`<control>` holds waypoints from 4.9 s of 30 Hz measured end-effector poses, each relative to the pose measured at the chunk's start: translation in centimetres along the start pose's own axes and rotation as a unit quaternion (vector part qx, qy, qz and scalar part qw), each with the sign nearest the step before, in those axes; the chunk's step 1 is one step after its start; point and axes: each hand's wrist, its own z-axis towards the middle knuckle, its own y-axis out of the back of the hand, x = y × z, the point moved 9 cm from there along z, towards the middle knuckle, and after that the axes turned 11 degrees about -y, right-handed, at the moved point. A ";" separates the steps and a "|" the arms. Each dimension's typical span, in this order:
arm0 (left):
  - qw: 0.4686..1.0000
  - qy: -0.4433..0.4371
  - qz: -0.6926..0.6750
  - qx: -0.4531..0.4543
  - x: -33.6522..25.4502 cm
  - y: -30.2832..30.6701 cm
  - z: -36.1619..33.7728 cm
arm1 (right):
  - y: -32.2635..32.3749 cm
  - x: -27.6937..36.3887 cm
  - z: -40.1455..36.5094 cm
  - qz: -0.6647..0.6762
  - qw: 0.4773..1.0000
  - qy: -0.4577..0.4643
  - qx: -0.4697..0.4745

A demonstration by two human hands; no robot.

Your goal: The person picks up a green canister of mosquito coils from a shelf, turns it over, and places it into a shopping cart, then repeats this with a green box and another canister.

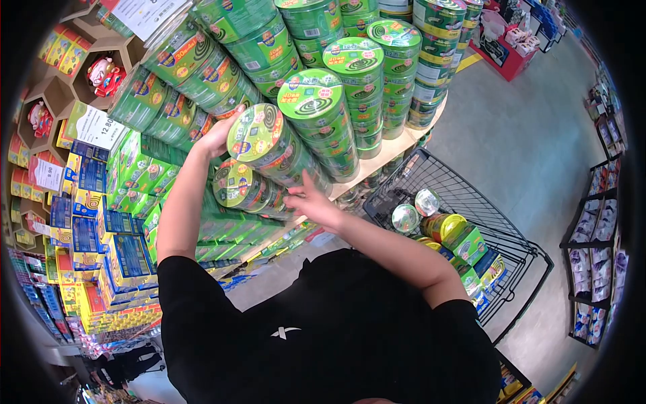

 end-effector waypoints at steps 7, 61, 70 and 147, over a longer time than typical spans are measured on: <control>0.995 0.026 -0.051 0.084 1.8 -0.7 2.8 | -1.2 0.4 1.3 0.033 0.999 -0.005 -0.001; 0.990 0.059 -0.073 0.103 0.7 -3.6 -1.3 | 1.9 3.0 2.8 -0.269 0.947 0.092 -0.152; 0.991 0.055 -0.076 0.098 -0.1 -4.3 -2.9 | 2.9 4.0 5.0 -0.245 0.951 0.105 -0.157; 0.708 -0.318 0.620 0.115 -13.9 -19.3 -2.1 | 21.1 -10.9 -10.0 -0.067 0.934 0.015 -0.351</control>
